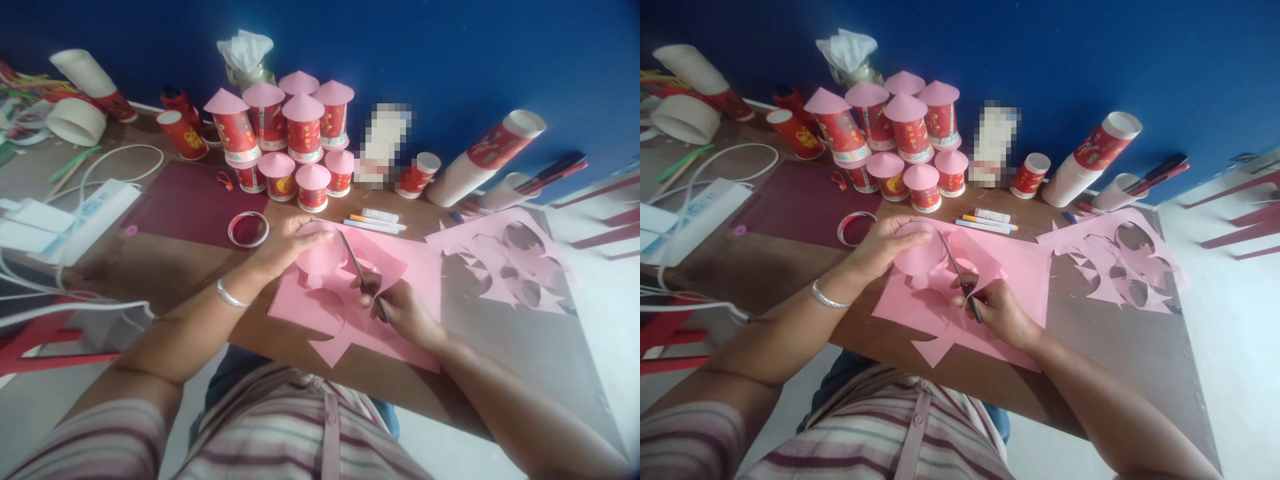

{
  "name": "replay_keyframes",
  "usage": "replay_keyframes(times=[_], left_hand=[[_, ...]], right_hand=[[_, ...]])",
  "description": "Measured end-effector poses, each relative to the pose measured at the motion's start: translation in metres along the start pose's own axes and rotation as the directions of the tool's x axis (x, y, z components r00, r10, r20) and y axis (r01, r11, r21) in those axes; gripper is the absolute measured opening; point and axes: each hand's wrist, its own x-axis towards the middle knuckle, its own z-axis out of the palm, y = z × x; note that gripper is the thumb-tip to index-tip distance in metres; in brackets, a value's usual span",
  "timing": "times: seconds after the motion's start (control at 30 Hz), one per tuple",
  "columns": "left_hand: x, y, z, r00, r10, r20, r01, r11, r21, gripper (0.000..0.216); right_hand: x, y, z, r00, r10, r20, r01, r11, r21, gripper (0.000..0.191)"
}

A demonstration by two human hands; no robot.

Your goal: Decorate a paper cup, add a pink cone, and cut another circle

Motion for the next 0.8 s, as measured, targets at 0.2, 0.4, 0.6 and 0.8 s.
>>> replay_keyframes(times=[0.2, 0.4, 0.6, 0.8], left_hand=[[-0.001, 0.0001, -0.0017, 0.999, 0.005, 0.041, -0.006, 1.0, 0.025, 0.033], [-0.0007, 0.0025, -0.0009, 0.999, 0.016, 0.043, -0.018, 0.999, 0.034, 0.038], [0.0002, 0.0016, -0.0022, 0.999, 0.022, 0.043, -0.024, 0.999, 0.04, 0.036], [0.0001, 0.0068, -0.0016, 0.996, 0.008, 0.091, -0.01, 1.0, 0.024, 0.038]], right_hand=[[0.0004, -0.0026, -0.0016, 1.0, -0.022, 0.019, 0.022, 1.0, 0.012, 0.058], [0.0, -0.0022, -0.002, 0.999, -0.048, 0.008, 0.048, 0.999, 0.014, 0.059], [-0.0003, -0.0033, -0.0018, 0.999, -0.038, 0.002, 0.038, 0.998, 0.053, 0.046], [-0.0005, -0.0032, -0.0029, 0.999, -0.041, 0.016, 0.041, 0.999, -0.013, 0.056]])
